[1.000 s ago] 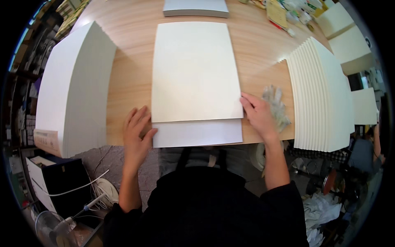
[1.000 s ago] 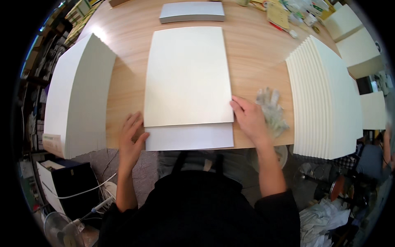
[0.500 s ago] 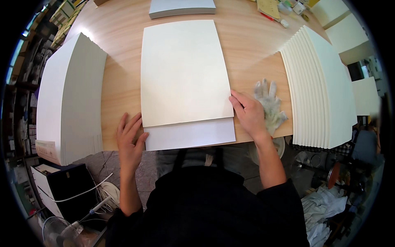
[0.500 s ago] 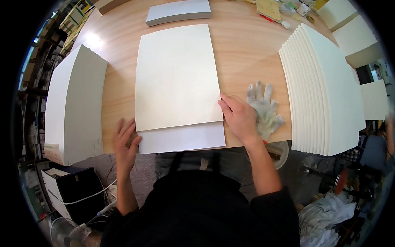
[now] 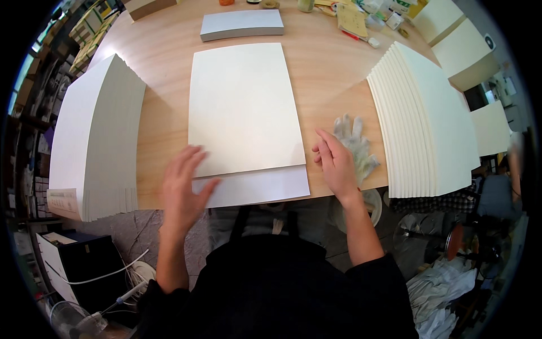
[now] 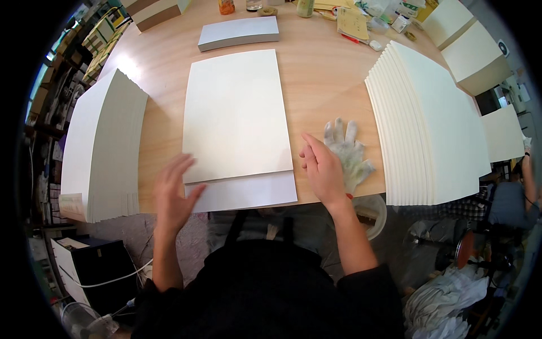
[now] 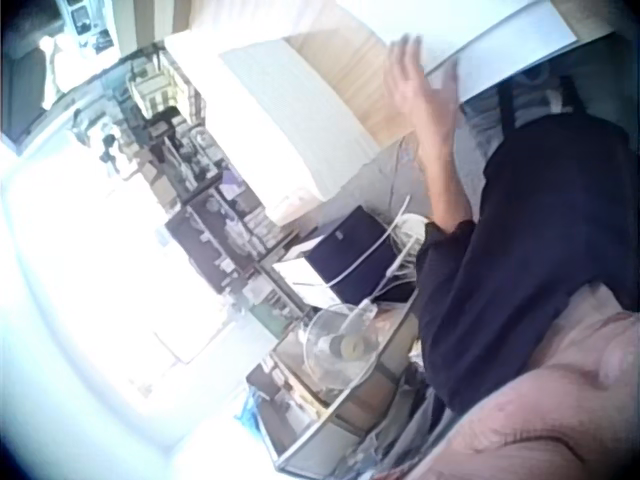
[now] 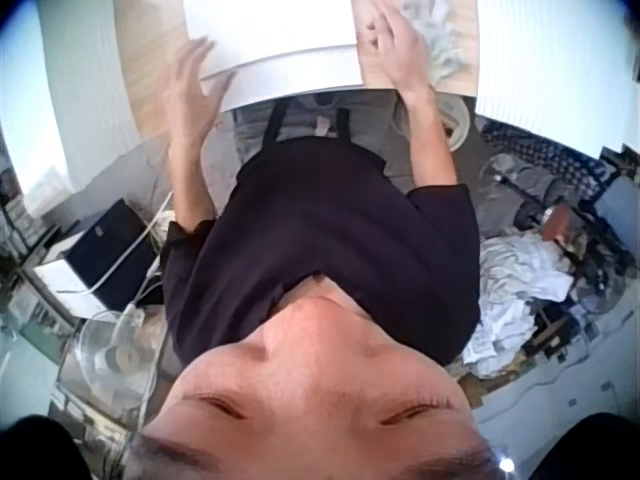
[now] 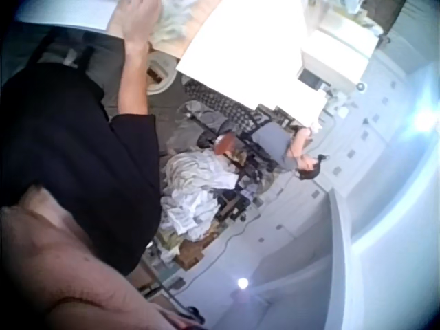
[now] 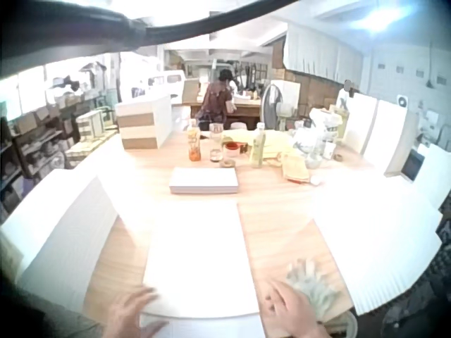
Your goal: The person repeatedly places a white cover sheet over a stack of paper, aligns it, and uses a book as a guide to fold the cover over the spine. They then lift the assembled unit and place it onto a growing stack on the table. This cycle repeats throughout the clip.
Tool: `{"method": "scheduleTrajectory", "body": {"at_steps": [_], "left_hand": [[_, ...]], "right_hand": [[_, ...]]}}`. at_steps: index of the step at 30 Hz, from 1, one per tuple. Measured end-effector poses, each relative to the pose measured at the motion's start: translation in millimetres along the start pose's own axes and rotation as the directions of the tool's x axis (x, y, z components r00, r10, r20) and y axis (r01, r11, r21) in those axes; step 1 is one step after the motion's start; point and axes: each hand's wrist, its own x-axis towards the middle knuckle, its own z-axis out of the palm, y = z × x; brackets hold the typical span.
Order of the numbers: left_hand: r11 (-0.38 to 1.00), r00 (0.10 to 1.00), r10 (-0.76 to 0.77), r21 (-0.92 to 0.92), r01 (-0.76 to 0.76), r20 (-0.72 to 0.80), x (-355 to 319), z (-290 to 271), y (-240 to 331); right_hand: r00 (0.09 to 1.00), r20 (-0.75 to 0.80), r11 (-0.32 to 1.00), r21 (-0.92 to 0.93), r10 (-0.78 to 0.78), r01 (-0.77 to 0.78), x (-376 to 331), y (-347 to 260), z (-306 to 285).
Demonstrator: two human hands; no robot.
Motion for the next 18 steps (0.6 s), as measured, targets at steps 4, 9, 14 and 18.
{"method": "scheduleTrajectory", "body": {"at_steps": [4, 9, 14, 18], "left_hand": [[0.925, 0.897, 0.297, 0.134, -0.355, 0.327, 21, 16, 48], [0.918, 0.869, 0.29, 0.14, -0.371, 0.401, 25, 19, 33], [0.916, 0.855, 0.337, 0.07, -0.394, 0.394, 31, 9, 39], [0.932, 0.861, 0.198, 0.182, -0.314, 0.469, 24, -9, 32]], "right_hand": [[0.974, -0.083, 0.975, -0.092, -0.211, 0.204, -17, 8, -13], [0.977, 0.128, 0.983, -0.04, -0.171, 0.177, -44, 19, -31], [0.906, 0.297, 0.908, -0.2, -0.303, 0.369, -59, 7, -21], [0.868, 0.356, 0.843, -0.288, -0.346, 0.454, -40, 1, -6]]}}
